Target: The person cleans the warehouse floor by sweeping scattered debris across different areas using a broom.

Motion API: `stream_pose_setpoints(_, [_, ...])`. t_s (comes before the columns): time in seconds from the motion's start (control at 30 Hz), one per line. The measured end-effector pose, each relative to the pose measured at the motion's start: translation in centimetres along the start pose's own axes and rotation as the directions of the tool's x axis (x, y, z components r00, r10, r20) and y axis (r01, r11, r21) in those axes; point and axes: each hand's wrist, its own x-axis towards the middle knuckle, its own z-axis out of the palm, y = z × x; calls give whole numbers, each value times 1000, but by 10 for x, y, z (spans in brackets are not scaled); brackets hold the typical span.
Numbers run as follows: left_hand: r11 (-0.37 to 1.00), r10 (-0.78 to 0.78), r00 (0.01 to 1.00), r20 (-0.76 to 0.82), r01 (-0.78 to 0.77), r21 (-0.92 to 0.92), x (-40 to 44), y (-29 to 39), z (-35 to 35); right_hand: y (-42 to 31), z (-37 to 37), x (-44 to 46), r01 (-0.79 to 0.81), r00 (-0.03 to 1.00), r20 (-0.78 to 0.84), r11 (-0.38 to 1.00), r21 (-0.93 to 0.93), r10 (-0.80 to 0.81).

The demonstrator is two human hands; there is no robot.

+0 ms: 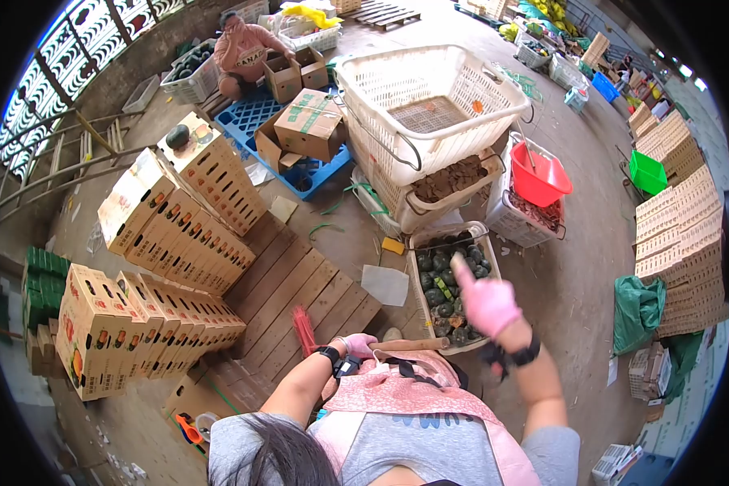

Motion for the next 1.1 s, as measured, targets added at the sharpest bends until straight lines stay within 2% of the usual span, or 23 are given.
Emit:
stream_pose_setpoints(0.03, [1000,7,1000,2,-7,-26,-1,-2,-1,16,4,22,-60,993,-111,992,-114,48])
stream_pose_setpoints(0.07, [999,-34,999,14,34,-28,-8,8,-5,29,-2,46,-142,979,-166,983,-119,122])
stream_pose_setpoints(0.1, [999,-44,999,5,44,-3,-6,5,-2,38,-16,65,-196,976,-118,973,-119,182])
stream_pose_setpoints(0.13, [998,-59,998,-6,59,-1,-8,8,-2,44,-31,85,-299,947,84,946,-124,310])
stream_pose_setpoints(0.23, [1000,-11,999,-38,12,17,-15,10,0,75,-24,122,-310,915,251,949,-63,316])
stream_pose_setpoints(0.3, [1000,3,998,-61,-2,19,-17,3,2,81,-22,120,-408,893,205,913,-4,401])
stream_pose_setpoints(0.37, [998,69,993,-95,-68,17,-16,-9,6,118,18,130,-560,828,69,828,40,557])
stream_pose_setpoints(0.43, [998,66,992,-109,-63,32,-22,-9,6,166,53,134,-594,795,135,804,-28,591])
stream_pose_setpoints(0.5, [1000,30,993,-115,-28,14,-27,-4,6,154,17,101,-556,800,265,831,-13,539])
stream_pose_setpoints(0.57, [1000,19,993,-117,-18,10,-30,0,4,152,34,102,-436,883,207,899,32,421])
stream_pose_setpoints(0.6, [1000,25,993,-115,-23,17,-30,1,3,139,38,93,-260,966,94,915,310,243])
stream_pose_setpoints(0.63, [999,31,993,-111,-28,24,-31,4,2,115,41,81,-37,994,-66,841,540,86])
stream_pose_setpoints(0.67, [1000,-15,996,-89,16,7,-38,15,-1,73,25,59,120,989,-141,753,647,-37])
stream_pose_setpoints(0.7, [1000,-12,995,-98,13,6,-37,16,-2,41,14,39,257,961,-134,604,755,-241])
stream_pose_setpoints(0.73, [1000,-11,994,-104,12,6,-36,16,-2,10,3,19,315,892,-121,407,857,-436])
stream_pose_setpoints(0.77, [1000,-11,994,-106,12,7,-35,15,0,-11,1,6,272,796,-86,227,935,-600])
stream_pose_setpoints(0.83, [998,-3,997,-74,-2,-64,-27,6,5,-46,-7,-17,361,712,-161,160,919,-684])
stream_pose_setpoints(0.9, [998,-12,1000,-25,10,-56,-26,9,1,-68,-5,-29,593,701,-287,309,743,-653])
stream_pose_setpoints(0.93, [999,-10,999,-35,9,-46,-27,11,0,-78,1,-35,629,757,-279,543,556,-591])
stream_pose_setpoints(1.03, [1000,2,997,-79,-5,-28,-27,13,3,-77,22,-39,706,704,-445,615,351,-554])
stream_pose_setpoints(1.1, [998,-7,998,-64,3,-63,-20,5,7,-77,22,-38,696,712,-490,602,392,-504])
